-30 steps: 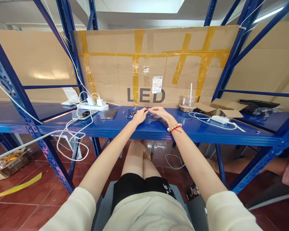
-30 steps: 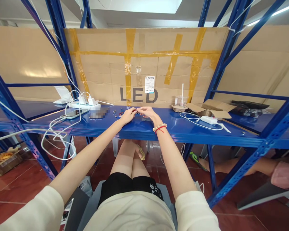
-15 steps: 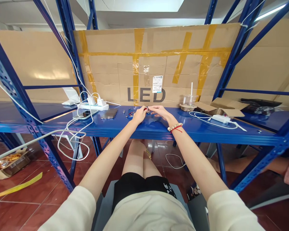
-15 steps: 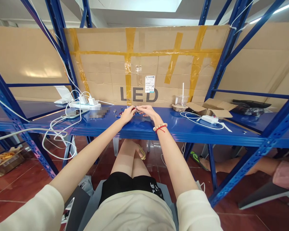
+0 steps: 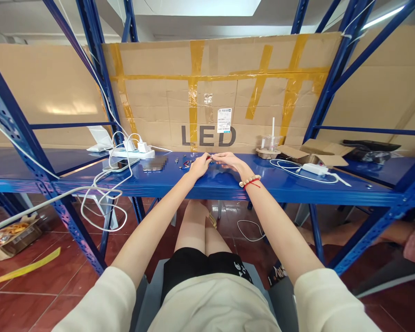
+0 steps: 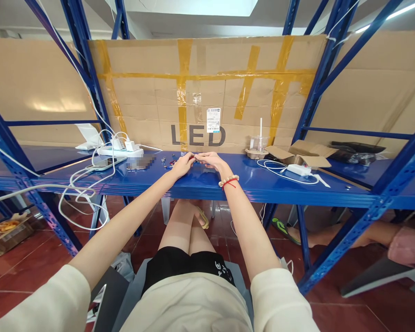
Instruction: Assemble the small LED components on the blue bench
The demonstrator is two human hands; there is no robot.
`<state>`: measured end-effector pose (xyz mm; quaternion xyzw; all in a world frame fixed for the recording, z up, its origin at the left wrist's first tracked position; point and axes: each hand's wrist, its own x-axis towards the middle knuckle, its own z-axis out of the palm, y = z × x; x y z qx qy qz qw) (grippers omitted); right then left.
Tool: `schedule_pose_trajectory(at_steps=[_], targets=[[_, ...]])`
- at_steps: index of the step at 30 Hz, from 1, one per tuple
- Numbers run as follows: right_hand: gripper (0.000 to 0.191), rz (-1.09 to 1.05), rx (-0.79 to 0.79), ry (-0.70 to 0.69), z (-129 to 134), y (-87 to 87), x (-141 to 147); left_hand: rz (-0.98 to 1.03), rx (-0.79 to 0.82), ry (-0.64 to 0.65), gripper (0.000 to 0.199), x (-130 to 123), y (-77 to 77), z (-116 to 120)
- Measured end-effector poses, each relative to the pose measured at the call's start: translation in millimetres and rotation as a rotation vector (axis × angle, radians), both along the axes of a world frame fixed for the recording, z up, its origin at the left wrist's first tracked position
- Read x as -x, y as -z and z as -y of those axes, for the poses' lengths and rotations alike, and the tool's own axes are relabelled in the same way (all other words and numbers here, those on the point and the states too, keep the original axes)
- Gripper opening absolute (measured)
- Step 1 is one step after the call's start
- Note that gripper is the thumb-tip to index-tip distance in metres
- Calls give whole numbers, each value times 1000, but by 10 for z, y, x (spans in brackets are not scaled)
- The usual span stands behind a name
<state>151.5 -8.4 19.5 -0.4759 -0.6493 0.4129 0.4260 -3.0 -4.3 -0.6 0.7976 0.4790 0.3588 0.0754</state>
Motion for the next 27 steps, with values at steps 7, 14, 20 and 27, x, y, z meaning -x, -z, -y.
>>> schedule_pose_trajectory(at_steps=[7,14,20,27], targets=[[32,6,13,34,-4,-5,15,11,-38,58,28,16,-8,21],[35,-8,41,40,-54,23,19,19,-19,35,27,-8,-7,2],[36,19,-54,111,-32,23,36,38,11,-8,28,-33,9,-58],[37,-32,-184,4,-58,50,2,118,2,68,28,-32,44,-108]])
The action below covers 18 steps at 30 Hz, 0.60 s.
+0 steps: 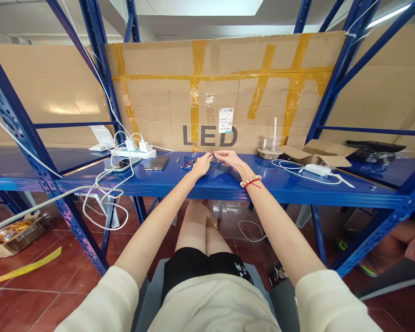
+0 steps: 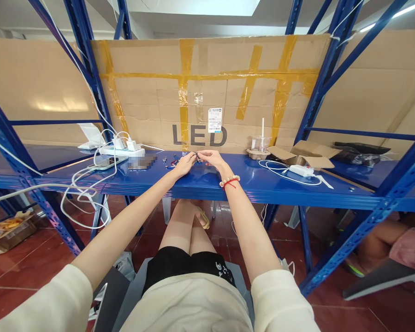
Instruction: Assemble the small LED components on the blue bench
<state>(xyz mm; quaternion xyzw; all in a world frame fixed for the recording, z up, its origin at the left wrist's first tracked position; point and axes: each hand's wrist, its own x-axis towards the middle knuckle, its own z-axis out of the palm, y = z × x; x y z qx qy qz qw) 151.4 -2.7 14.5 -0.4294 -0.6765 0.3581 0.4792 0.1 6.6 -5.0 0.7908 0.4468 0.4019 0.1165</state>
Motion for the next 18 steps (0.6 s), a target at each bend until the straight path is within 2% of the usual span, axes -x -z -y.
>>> schedule_pose_trajectory(at_steps=[4,9,14,18], targets=[[40,-19,29,-47,-5,-2,-11,45,-20,25,28,-2,-4,7],[41,-9,96,-97,-44,20,-62,-6,-21,49,25,3,-22,37],[39,13,187,-90,-69,33,-120,-50,-52,125,20,11,-7,39],[38,51,206,-59,-49,21,-127,-71,-57,135,17,21,-1,42]])
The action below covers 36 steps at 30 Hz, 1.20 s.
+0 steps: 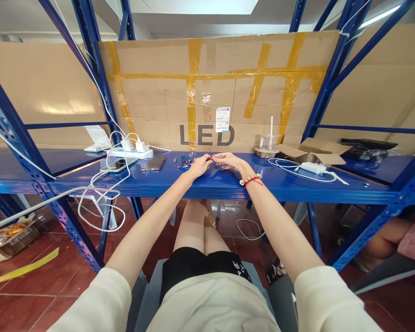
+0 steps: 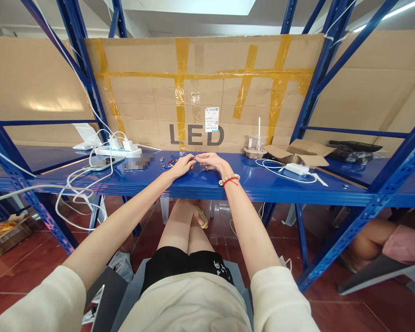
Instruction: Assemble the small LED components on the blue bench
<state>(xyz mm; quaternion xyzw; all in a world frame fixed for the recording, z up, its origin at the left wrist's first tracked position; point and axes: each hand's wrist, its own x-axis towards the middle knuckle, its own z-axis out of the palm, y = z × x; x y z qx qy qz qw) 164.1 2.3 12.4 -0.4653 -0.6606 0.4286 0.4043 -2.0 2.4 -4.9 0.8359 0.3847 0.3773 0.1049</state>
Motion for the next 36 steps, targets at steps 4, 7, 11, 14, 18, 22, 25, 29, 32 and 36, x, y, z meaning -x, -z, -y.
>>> schedule_pose_trajectory(at_steps=[4,7,11,14,18,22,25,29,32,36], targets=[[38,50,11,24,38,-11,20,-35,15,11,14,10,-1,21],[39,69,18,33,78,-24,34,-52,1,14,15,15,2,30],[41,95,26,30,107,-40,33,-88,-42,1,17,19,4,20],[44,117,41,19,78,-37,21,-108,-61,-14,19,20,1,11],[46,120,56,22,12,-20,9,-114,-70,-28,20,21,-3,14],[44,133,64,38,4,-15,20,-103,-52,-73,19,19,-5,19],[42,127,53,51,24,-20,35,-97,-38,-71,19,18,-9,18],[42,94,62,60,24,-18,45,-46,-38,-64,17,17,-11,22],[42,76,65,63,9,-10,49,-13,-40,-44,17,14,2,11],[41,63,49,27,14,-6,58,51,-34,-15,18,-3,44,-46]])
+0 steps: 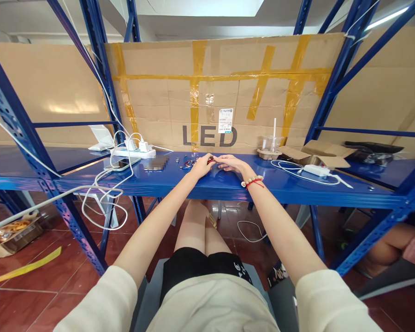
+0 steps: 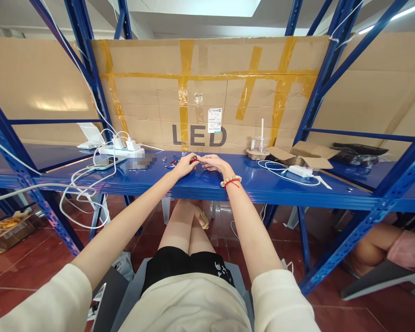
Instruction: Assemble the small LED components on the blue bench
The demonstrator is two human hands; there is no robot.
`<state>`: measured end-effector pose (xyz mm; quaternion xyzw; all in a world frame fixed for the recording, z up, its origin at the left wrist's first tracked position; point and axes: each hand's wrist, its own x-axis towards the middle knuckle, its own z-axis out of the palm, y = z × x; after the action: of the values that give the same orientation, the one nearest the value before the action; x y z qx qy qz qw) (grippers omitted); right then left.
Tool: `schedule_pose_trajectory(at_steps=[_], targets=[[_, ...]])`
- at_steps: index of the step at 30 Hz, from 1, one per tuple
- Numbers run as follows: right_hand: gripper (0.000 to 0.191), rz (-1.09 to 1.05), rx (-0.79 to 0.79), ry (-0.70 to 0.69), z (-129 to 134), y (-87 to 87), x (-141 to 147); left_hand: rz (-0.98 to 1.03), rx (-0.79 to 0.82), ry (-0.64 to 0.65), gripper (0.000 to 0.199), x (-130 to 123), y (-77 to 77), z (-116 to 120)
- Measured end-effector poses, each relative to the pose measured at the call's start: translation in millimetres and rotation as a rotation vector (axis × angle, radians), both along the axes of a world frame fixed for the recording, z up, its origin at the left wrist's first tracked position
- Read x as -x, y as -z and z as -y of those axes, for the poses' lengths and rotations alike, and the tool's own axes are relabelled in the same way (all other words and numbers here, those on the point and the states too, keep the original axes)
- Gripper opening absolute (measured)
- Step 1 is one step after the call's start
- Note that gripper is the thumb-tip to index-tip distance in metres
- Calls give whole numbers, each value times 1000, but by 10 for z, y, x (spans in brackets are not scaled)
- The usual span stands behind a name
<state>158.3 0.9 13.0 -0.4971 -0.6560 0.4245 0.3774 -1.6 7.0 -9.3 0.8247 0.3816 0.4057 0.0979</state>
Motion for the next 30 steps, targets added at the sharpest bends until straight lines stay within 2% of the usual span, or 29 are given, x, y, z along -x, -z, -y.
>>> schedule_pose_trajectory(at_steps=[6,14,20,25,30], targets=[[42,29,-6,-27,30,-9,5,58,8,-13,21,-28,42,-57],[42,32,-2,-50,40,-12,-3,36,38,-32,21,-29,18,-15],[38,57,26,-36,-20,9,10,-72,4,-80,26,-39,30,3],[36,32,-20,-68,-53,28,16,-184,-16,-120,31,-62,31,59],[32,-11,-4,-104,-17,2,54,-254,-38,-191,23,-62,25,60]])
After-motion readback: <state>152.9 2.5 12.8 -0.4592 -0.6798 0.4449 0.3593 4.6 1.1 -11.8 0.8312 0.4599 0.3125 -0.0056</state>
